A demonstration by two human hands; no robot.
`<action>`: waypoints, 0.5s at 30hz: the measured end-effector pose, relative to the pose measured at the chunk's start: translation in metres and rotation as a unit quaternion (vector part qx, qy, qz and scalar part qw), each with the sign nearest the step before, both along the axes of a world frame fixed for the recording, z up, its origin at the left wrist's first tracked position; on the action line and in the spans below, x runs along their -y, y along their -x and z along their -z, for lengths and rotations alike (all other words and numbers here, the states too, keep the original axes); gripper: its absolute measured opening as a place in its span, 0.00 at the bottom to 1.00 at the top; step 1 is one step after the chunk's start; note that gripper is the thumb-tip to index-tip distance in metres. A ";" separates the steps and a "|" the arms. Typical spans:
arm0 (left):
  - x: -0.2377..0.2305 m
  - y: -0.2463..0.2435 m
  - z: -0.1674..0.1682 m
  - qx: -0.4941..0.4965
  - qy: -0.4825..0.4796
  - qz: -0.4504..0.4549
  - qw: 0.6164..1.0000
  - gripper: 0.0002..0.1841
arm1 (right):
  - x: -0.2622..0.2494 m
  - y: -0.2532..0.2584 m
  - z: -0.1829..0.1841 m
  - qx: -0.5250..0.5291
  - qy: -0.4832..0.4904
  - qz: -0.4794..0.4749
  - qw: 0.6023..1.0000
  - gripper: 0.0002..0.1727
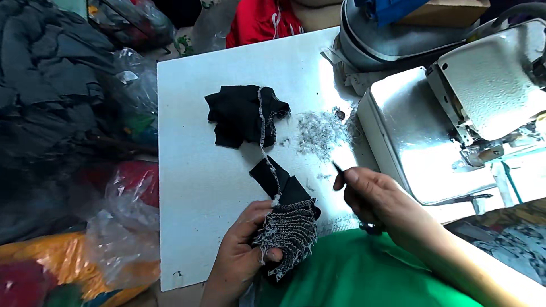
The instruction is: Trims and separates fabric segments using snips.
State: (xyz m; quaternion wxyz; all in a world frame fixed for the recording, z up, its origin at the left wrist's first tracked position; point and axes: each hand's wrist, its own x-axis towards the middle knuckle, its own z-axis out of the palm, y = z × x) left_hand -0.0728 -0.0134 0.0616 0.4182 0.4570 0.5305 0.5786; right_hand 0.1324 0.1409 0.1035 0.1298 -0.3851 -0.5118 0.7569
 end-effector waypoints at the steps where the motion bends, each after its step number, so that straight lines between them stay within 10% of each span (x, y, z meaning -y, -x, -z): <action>1: 0.002 0.001 0.001 -0.010 0.004 -0.011 1.000 0.19 | -0.002 0.000 0.000 0.007 -0.006 0.025 1.000 0.20; 6: 0.013 0.014 0.002 -0.126 -0.027 -0.006 0.992 0.19 | -0.006 0.002 0.004 0.055 -0.055 0.019 0.997 0.26; 12: 0.030 0.023 -0.007 -0.092 -0.042 0.015 0.995 0.21 | -0.008 0.030 0.052 0.113 0.119 -0.169 0.972 0.29; 15: 0.037 0.029 -0.006 -0.056 -0.044 0.032 0.997 0.20 | -0.013 0.040 0.070 0.142 -0.017 -0.109 0.984 0.30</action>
